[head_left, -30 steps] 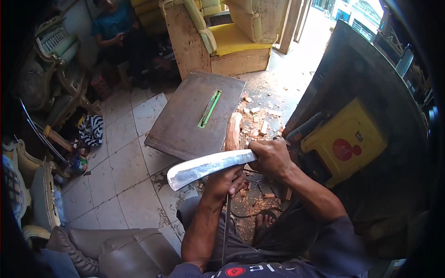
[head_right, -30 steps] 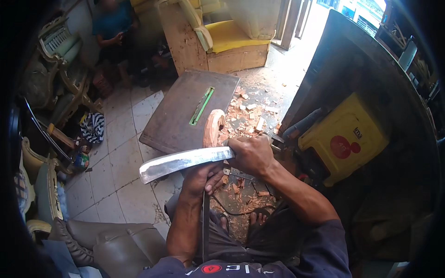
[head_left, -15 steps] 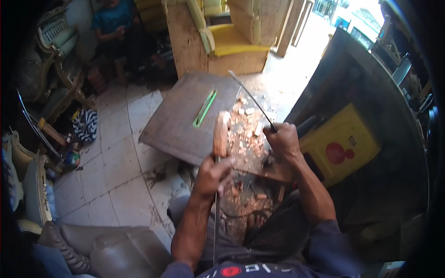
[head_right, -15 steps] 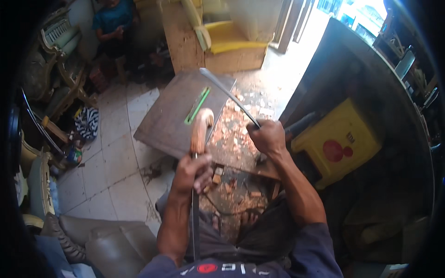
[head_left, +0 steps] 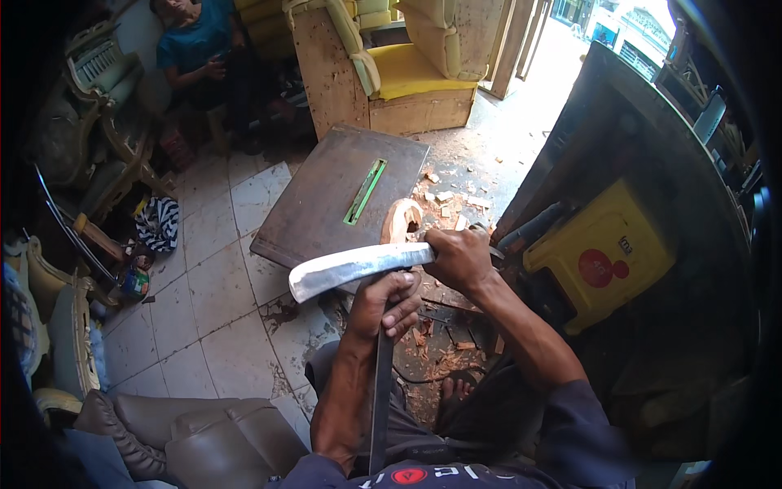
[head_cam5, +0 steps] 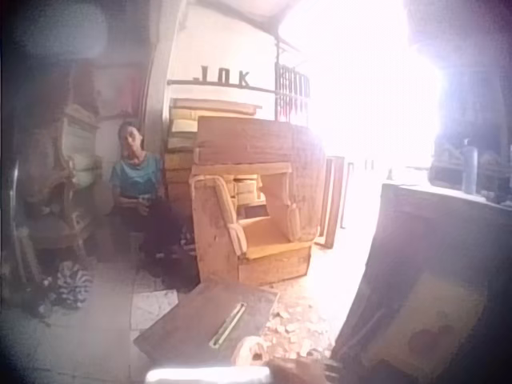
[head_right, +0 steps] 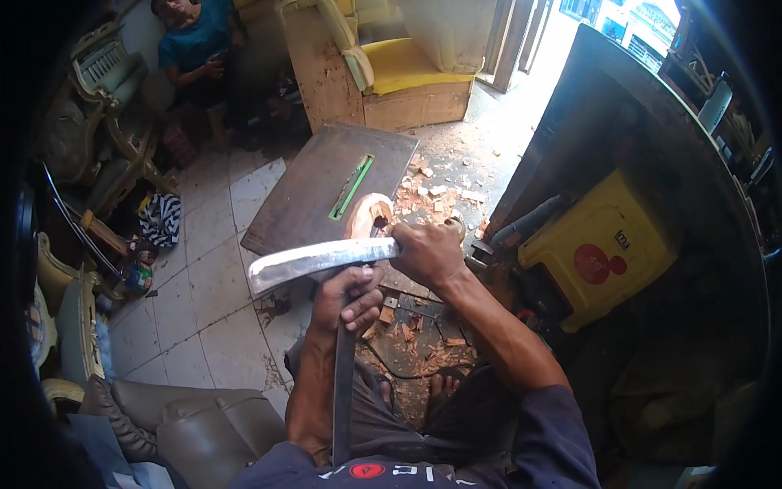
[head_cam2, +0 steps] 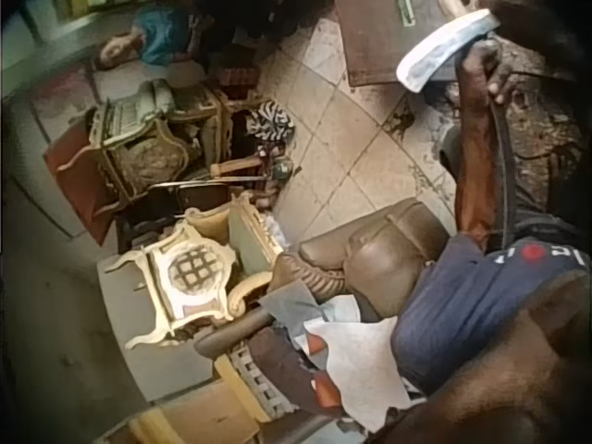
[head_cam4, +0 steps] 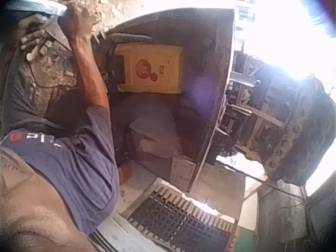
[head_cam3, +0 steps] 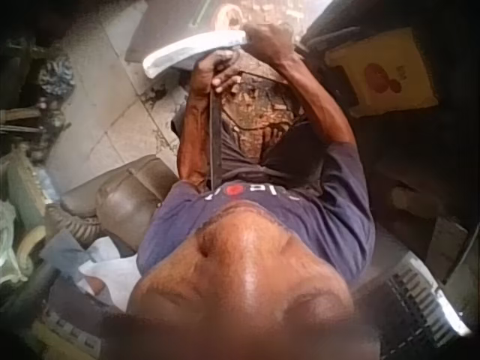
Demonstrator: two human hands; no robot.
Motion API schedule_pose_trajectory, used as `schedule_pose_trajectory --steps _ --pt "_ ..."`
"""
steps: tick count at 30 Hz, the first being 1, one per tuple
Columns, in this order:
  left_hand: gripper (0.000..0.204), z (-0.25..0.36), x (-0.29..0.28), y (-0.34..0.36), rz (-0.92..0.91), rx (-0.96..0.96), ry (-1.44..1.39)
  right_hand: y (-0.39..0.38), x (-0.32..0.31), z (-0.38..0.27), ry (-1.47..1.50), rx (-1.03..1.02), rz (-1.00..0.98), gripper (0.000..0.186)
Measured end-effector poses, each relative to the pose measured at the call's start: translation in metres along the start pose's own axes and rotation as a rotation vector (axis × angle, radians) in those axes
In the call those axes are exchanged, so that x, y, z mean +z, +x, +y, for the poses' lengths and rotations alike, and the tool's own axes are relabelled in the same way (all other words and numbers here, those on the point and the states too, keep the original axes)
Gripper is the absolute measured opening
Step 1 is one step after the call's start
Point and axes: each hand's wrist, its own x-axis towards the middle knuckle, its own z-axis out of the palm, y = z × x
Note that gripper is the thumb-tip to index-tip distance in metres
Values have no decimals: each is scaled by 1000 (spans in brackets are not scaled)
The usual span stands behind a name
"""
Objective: The person shapes a piece of curved wood by shaving and scraping it with a large blade.
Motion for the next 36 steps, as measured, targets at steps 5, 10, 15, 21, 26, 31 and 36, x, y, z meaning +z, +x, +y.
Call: schedule_pose_trajectory --steps 5,10,15,21,26,31,36 --pt "25 5 21 -35 -120 4 54 -31 -21 64 -50 447 103 28" --pt "6 1 1 -5 -47 0 -153 -25 -43 0 16 35 84 26" --pt "3 -4 12 -5 -71 -64 -128 -24 -23 -1 49 -44 117 20" --pt "22 1 18 -32 -146 -23 46 -7 -44 84 -82 618 110 34" --pt "21 -1 9 -5 108 56 300 -20 -57 25 -14 234 94 30" --pt "14 -42 -20 12 178 305 933 -33 -46 2 -1 30 0 24" --pt "14 -24 5 5 254 45 847 -37 -28 2 61 -77 74 20"
